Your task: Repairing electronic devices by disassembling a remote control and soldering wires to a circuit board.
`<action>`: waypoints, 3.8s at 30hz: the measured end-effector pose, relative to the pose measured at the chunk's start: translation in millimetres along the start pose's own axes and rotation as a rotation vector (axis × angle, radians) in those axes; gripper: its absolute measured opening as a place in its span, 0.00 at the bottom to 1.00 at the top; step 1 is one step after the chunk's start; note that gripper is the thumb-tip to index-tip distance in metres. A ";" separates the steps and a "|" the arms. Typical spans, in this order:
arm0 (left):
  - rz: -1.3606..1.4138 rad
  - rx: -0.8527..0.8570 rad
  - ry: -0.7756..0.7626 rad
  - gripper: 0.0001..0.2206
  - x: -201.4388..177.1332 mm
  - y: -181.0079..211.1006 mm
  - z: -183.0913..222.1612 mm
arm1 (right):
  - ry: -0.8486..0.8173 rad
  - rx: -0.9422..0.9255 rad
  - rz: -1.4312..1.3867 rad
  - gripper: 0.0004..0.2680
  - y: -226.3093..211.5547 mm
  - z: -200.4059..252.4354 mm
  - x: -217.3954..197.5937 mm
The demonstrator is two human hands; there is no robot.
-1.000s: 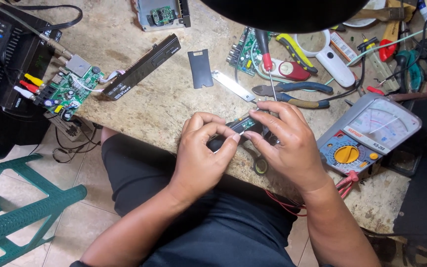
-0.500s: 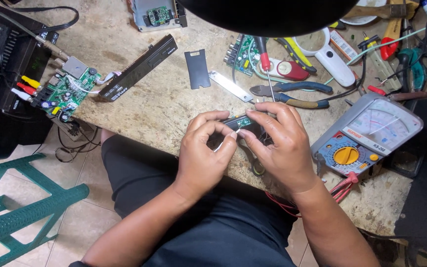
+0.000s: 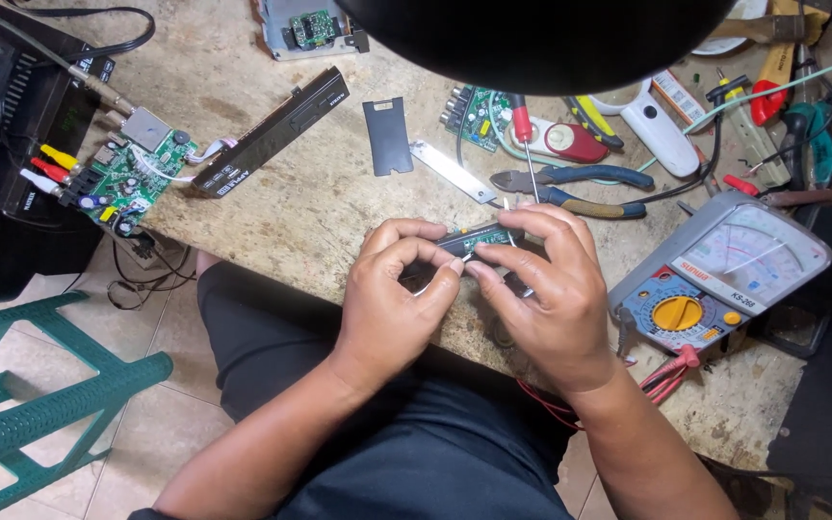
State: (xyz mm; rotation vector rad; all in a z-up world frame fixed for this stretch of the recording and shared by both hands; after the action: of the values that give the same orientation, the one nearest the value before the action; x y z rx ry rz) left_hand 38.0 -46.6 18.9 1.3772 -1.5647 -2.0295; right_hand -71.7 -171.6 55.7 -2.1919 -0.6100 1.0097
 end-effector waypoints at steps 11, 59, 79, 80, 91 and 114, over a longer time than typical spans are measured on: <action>0.008 0.041 0.027 0.02 -0.3 1.8 -0.1 | 0.009 0.009 -0.013 0.03 0.7 1.7 3.3; -0.217 0.334 0.205 0.04 4.7 14.2 -4.8 | 1.456 0.699 -0.984 0.04 70.7 170.4 -154.5; -0.096 0.245 0.260 0.08 7.6 4.4 -5.3 | 1.219 0.303 0.319 0.15 70.9 214.0 -191.2; -0.044 0.240 0.259 0.07 6.7 3.6 -5.8 | 1.208 0.293 0.313 0.15 69.5 213.3 -191.9; 0.002 0.235 0.251 0.07 4.2 4.9 -10.9 | 1.136 0.201 0.248 0.16 57.2 204.7 -179.9; -0.111 0.212 0.227 0.11 10.6 -0.9 -11.2 | 0.809 0.147 0.066 0.17 -12.4 96.4 -74.7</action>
State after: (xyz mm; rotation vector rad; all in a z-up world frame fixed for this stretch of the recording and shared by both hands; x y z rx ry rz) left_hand 41.4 -60.3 12.6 1.7388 -1.6720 -1.7292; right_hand -194.2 -176.1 53.2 -2.2426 -0.0807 0.1273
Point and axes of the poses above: each hand's wrist, its own z-axis away from the middle knuckle, its own x-axis out of the palm, y = z × x, the point moved 4 cm from there along -z, towards the middle knuckle, and after that the axes turned 15 degrees about -z, right-handed, at the moved point
